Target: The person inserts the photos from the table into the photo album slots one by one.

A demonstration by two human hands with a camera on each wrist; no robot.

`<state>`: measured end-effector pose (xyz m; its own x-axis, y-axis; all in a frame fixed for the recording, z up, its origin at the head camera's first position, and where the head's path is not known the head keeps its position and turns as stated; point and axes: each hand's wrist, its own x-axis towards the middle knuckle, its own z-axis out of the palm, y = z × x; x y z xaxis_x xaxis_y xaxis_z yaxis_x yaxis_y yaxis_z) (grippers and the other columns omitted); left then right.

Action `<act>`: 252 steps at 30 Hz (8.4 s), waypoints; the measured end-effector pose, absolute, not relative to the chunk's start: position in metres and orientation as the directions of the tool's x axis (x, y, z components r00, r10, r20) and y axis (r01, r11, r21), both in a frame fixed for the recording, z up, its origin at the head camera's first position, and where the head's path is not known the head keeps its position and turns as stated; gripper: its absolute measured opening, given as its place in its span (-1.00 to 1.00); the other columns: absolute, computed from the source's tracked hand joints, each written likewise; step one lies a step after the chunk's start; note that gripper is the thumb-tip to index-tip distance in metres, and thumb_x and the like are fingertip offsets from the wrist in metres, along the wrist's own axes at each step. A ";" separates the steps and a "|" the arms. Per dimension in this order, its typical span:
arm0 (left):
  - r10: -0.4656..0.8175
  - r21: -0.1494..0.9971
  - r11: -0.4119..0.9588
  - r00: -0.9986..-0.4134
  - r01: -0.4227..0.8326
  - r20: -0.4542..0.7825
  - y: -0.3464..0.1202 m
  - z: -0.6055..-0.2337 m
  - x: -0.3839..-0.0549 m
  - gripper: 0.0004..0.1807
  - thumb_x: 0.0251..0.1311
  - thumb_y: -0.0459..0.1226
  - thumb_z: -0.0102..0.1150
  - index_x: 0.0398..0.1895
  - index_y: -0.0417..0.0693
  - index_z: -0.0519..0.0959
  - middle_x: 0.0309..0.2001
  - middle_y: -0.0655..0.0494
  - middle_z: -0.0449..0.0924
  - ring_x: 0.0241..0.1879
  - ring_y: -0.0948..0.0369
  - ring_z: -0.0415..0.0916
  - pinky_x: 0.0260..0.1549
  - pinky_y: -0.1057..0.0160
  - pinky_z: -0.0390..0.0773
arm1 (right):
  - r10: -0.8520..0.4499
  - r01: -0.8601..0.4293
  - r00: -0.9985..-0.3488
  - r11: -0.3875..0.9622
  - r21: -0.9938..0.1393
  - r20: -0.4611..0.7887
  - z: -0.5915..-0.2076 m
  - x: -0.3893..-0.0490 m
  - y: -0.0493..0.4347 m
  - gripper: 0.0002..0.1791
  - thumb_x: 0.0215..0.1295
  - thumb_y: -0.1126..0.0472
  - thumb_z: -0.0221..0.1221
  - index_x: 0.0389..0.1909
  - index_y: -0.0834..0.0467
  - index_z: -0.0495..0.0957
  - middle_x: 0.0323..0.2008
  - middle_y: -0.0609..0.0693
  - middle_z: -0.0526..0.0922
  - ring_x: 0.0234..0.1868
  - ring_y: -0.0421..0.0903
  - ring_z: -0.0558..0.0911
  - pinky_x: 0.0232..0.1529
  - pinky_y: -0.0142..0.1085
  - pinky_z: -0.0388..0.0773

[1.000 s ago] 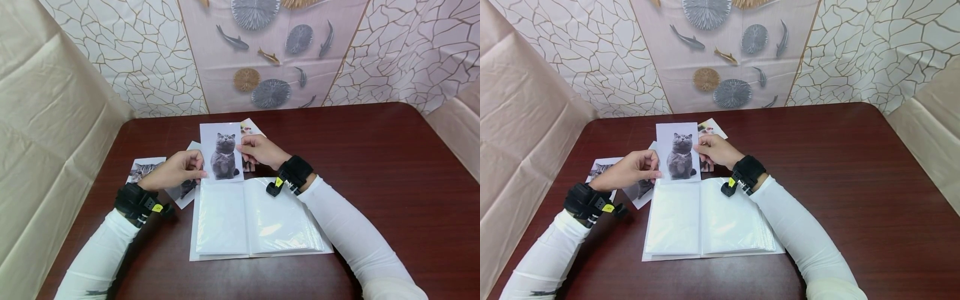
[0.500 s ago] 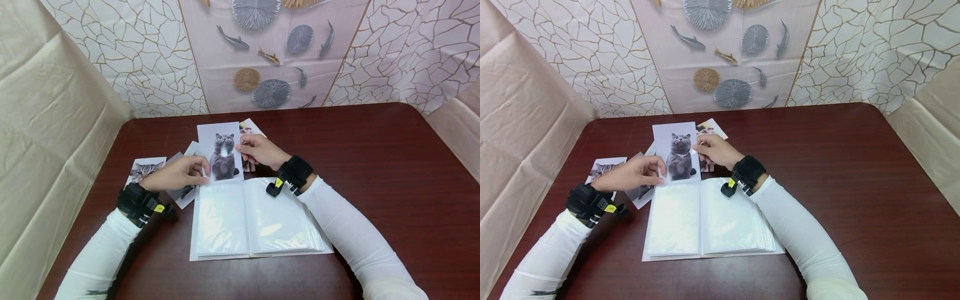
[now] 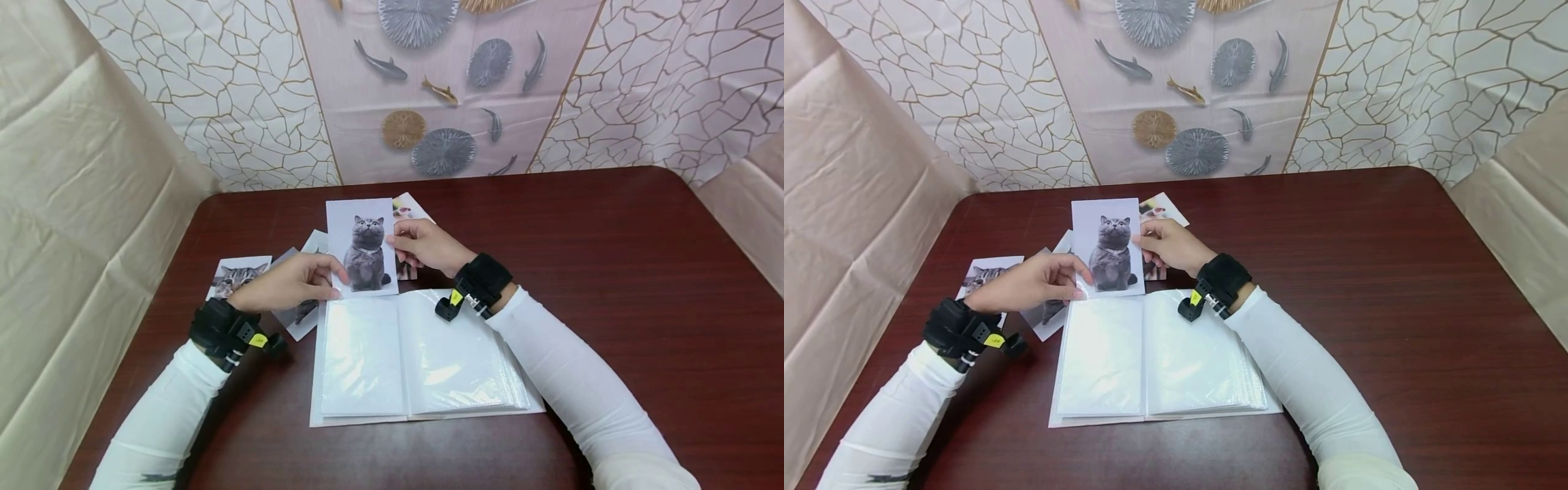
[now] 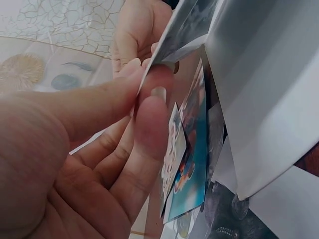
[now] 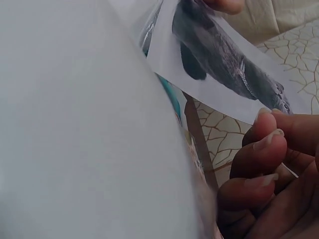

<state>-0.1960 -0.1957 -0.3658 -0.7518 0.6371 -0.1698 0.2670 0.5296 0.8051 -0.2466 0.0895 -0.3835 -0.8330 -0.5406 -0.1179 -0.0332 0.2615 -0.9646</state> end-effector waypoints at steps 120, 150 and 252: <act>0.667 0.711 0.609 -0.712 0.350 -0.221 -0.193 -0.366 -0.191 -0.72 0.35 -0.25 0.29 0.09 0.12 0.60 -0.57 0.18 0.27 -0.60 0.28 0.18 -0.58 0.33 0.29 | -0.569 -0.061 -0.817 0.257 -0.965 -0.100 -0.380 -0.257 0.094 -0.49 0.46 0.38 0.13 0.39 0.07 0.45 -0.49 0.00 0.46 -0.59 -0.01 0.40 -0.50 -0.29 0.35; 0.670 0.713 0.606 -0.709 0.352 -0.220 -0.193 -0.369 -0.192 -0.75 0.36 -0.25 0.27 0.07 0.11 0.61 -0.52 0.14 0.35 -0.58 0.23 0.24 -0.60 0.31 0.31 | -0.597 -0.068 -0.795 0.258 -0.964 -0.104 -0.384 -0.260 0.095 -0.52 0.43 0.39 0.17 0.34 0.12 0.49 -0.52 0.04 0.48 -0.64 0.06 0.52 -0.52 -0.27 0.49; 0.600 0.739 0.630 -0.753 0.237 -0.270 -0.191 -0.368 -0.192 0.10 0.22 -0.28 0.41 0.64 0.18 -0.16 -0.24 0.03 0.71 -0.30 0.18 0.65 -0.29 0.18 0.58 | -0.707 -0.150 -0.690 0.349 -0.925 -0.155 -0.379 -0.251 0.091 -0.62 0.47 0.37 0.12 0.27 0.18 0.54 -0.55 0.23 0.56 -0.60 0.00 0.52 -0.46 -0.27 0.54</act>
<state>-0.1920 -0.1907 -0.3678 -0.7527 0.6002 -0.2704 0.2371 0.6304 0.7392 -0.2506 0.0906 -0.3793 -0.6897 -0.7074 -0.1546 -0.1502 0.3486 -0.9252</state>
